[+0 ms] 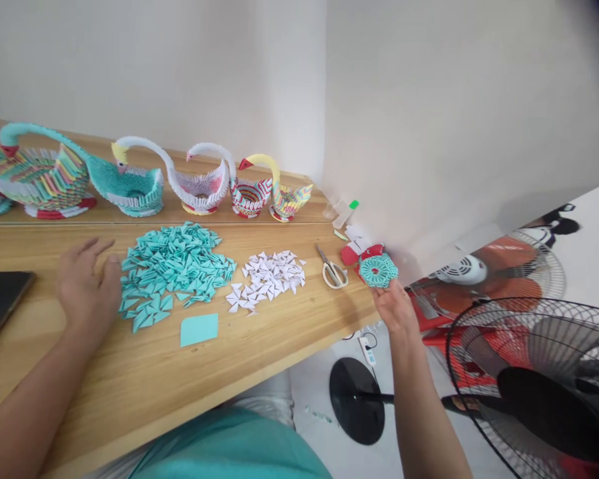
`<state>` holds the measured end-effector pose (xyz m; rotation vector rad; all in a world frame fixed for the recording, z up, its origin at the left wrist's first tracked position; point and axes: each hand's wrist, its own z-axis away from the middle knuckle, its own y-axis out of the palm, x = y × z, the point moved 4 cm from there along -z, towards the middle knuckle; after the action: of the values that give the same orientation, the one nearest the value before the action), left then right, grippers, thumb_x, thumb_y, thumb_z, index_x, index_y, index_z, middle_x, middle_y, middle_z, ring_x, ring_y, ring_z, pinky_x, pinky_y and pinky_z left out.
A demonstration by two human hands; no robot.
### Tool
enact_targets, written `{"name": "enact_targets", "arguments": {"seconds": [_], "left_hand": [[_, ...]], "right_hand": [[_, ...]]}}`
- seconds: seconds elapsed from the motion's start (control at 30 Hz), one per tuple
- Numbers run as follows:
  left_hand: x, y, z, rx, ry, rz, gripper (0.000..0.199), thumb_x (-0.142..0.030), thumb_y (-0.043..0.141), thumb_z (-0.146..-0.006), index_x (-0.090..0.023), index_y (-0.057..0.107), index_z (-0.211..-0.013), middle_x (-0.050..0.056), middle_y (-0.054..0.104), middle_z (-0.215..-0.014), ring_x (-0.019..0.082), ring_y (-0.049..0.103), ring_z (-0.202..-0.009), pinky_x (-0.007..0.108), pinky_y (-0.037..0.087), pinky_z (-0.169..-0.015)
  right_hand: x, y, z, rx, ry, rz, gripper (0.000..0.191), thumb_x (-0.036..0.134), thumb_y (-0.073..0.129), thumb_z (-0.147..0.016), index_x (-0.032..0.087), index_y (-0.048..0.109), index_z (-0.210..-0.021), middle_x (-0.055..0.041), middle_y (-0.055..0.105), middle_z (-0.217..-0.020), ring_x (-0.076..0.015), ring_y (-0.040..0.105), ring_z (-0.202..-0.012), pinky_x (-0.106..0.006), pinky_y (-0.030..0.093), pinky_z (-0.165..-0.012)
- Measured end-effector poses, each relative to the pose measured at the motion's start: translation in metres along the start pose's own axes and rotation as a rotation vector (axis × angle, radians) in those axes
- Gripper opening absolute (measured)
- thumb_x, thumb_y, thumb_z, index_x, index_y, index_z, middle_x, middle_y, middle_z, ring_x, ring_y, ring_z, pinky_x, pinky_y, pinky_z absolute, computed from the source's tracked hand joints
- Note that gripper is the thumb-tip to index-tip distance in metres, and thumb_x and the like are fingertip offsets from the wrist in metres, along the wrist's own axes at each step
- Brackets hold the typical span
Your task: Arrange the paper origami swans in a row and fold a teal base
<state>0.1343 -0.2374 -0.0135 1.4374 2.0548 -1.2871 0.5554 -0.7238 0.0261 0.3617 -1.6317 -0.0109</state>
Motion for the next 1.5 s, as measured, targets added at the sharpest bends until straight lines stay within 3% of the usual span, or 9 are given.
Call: {"name": "enact_targets", "arguments": {"seconds": [0.1, 0.17, 0.4, 0.5, 0.67, 0.87, 1.0, 1.17, 1.5], "left_hand": [[-0.034, -0.017, 0.002, -0.109, 0.110, 0.040, 0.053, -0.046, 0.054, -0.096, -0.008, 0.070, -0.129, 0.021, 0.063, -0.145, 0.039, 0.055, -0.140, 0.062, 0.038, -0.120], [-0.067, -0.022, 0.007, -0.035, 0.157, 0.124, 0.049, -0.045, 0.054, -0.098, -0.010, 0.070, -0.128, 0.020, 0.066, -0.140, 0.037, 0.058, -0.137, 0.059, 0.040, -0.119], [-0.152, 0.021, 0.049, 0.722, -0.113, 0.745, 0.054, -0.049, 0.072, -0.092, -0.026, 0.064, -0.140, 0.013, 0.064, -0.143, 0.033, 0.063, -0.127, 0.049, 0.051, -0.109], [-0.149, 0.036, 0.058, 0.823, -0.344, 1.061, 0.067, -0.048, 0.082, -0.086, -0.028, 0.059, -0.146, 0.017, 0.056, -0.151, 0.035, 0.059, -0.131, 0.050, 0.051, -0.107], [-0.138, 0.038, 0.064, 0.903, -0.523, 1.266, 0.079, -0.054, 0.084, -0.083, -0.028, 0.053, -0.151, 0.016, 0.061, -0.140, 0.029, 0.067, -0.113, 0.046, 0.056, -0.099], [-0.121, 0.036, 0.056, 0.704, -0.672, 1.429, 0.070, -0.039, 0.095, -0.073, -0.028, 0.066, -0.135, 0.007, 0.068, -0.125, 0.020, 0.067, -0.104, 0.029, 0.056, -0.086], [-0.114, 0.029, 0.047, 0.648, -0.670, 1.563, 0.075, -0.037, 0.093, -0.075, -0.030, 0.062, -0.143, 0.007, 0.072, -0.125, 0.023, 0.070, -0.107, 0.034, 0.057, -0.091], [-0.109, 0.028, 0.046, 0.600, -0.679, 1.670, 0.079, -0.036, 0.091, -0.078, -0.031, 0.057, -0.149, 0.007, 0.073, -0.130, 0.029, 0.067, -0.122, 0.040, 0.053, -0.106], [-0.107, 0.043, 0.055, 0.588, -0.757, 1.693, 0.074, -0.037, 0.080, -0.091, -0.032, 0.047, -0.157, 0.010, 0.067, -0.142, 0.027, 0.066, -0.125, 0.042, 0.055, -0.106]], "right_hand": [[-0.002, 0.039, 0.020, 0.141, 0.054, -0.072, 0.035, 0.054, 0.089, -0.073, 0.029, 0.076, -0.092, -0.0031, 0.081, -0.103, -0.0215, 0.073, -0.108, -0.040, 0.057, -0.102], [-0.005, 0.070, 0.034, 0.243, 0.062, -0.086, 0.032, 0.055, 0.088, -0.075, 0.029, 0.076, -0.090, -0.0034, 0.081, -0.105, -0.0231, 0.072, -0.112, -0.043, 0.053, -0.109], [-0.023, 0.195, 0.085, 0.677, 0.033, 0.098, 0.043, 0.062, 0.088, -0.072, 0.025, 0.083, -0.094, -0.0050, 0.082, -0.096, -0.0279, 0.075, -0.093, -0.045, 0.058, -0.096], [-0.029, 0.235, 0.104, 0.867, -0.008, 0.231, 0.043, 0.062, 0.085, -0.075, 0.023, 0.084, -0.094, -0.0043, 0.082, -0.094, -0.0274, 0.074, -0.090, -0.043, 0.060, -0.090], [-0.027, 0.279, 0.125, 1.053, -0.172, 0.345, 0.033, 0.059, 0.083, -0.081, 0.028, 0.086, -0.094, -0.0032, 0.082, -0.100, -0.0333, 0.072, -0.113, -0.055, 0.040, -0.120], [-0.013, 0.314, 0.138, 1.110, -0.340, 0.328, 0.030, 0.053, 0.084, -0.083, 0.035, 0.084, -0.107, -0.0013, 0.081, -0.113, -0.0319, 0.073, -0.113, -0.060, 0.027, -0.128], [-0.024, 0.322, 0.131, 1.038, -0.223, 0.231, 0.074, 0.057, 0.089, -0.076, 0.033, 0.067, -0.143, -0.0054, 0.062, -0.152, -0.0339, 0.049, -0.148, -0.054, 0.030, -0.129], [-0.060, 0.339, 0.132, 1.155, -0.001, 0.068, 0.114, 0.069, 0.092, -0.064, 0.031, 0.045, -0.160, -0.0101, 0.045, -0.165, -0.0347, 0.036, -0.157, -0.054, 0.029, -0.129], [-0.069, 0.352, 0.137, 1.121, 0.085, 0.076, 0.119, 0.070, 0.086, -0.072, 0.031, 0.028, -0.168, -0.0113, 0.051, -0.160, -0.0350, 0.050, -0.147, -0.051, 0.046, -0.119]]}}
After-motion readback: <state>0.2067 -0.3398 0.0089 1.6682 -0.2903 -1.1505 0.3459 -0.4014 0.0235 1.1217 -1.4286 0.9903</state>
